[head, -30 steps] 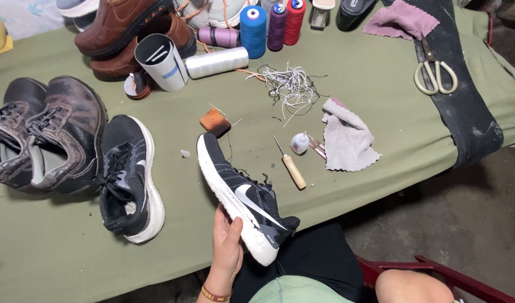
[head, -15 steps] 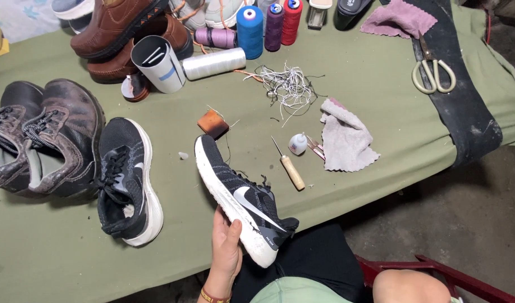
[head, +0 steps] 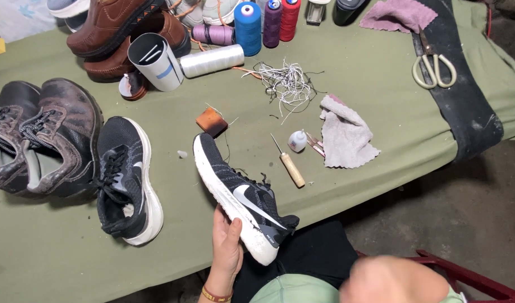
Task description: Applying adhesive to a detached sneaker sole and pressing it back onto the shoe body to repair it.
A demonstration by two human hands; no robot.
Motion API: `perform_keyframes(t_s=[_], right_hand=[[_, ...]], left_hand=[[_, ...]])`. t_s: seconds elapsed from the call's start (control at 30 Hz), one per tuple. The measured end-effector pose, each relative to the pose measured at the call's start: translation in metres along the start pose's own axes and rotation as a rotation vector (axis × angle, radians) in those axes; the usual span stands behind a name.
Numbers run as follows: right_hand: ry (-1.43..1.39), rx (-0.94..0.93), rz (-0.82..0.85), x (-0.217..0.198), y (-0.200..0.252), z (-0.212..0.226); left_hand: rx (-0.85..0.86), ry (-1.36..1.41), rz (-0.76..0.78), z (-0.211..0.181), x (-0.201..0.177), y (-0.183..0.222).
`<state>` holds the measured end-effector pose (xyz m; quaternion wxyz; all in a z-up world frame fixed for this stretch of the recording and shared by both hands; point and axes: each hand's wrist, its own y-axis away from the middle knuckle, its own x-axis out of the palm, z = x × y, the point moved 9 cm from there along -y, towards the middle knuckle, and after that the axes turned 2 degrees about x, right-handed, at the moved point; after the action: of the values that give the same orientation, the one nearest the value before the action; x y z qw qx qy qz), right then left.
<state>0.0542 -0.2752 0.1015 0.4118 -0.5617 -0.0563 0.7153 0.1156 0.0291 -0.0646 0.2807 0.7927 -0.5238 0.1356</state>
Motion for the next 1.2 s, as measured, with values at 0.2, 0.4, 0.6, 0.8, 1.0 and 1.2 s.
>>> perform_keyframes(t_s=[0.2,0.4,0.6,0.8,1.0,1.2], right_hand=[[-0.111,0.615,-0.311,0.067,-0.117,-0.179],[0.203,0.822,0.063,0.156,-0.107,-0.262],[0.158,0.767,-0.06,0.146,-0.14,-0.283],[0.248,0.807,0.013,0.158,-0.135,-0.311],[0.208,0.729,-0.093,0.133,-0.123,-0.264],[0.073,0.906,0.249,0.172,-0.093,-0.225]], left_hand=[[0.013,-0.02,0.02,0.0,0.001,-0.001],[0.057,-0.023,0.051,-0.004,0.002,-0.001],[0.045,-0.009,0.049,0.001,0.001,-0.002],[0.067,-0.017,0.066,0.001,-0.001,-0.004],[0.031,-0.018,0.059,0.006,-0.003,-0.004],[0.053,-0.025,0.051,0.002,-0.002,-0.003]])
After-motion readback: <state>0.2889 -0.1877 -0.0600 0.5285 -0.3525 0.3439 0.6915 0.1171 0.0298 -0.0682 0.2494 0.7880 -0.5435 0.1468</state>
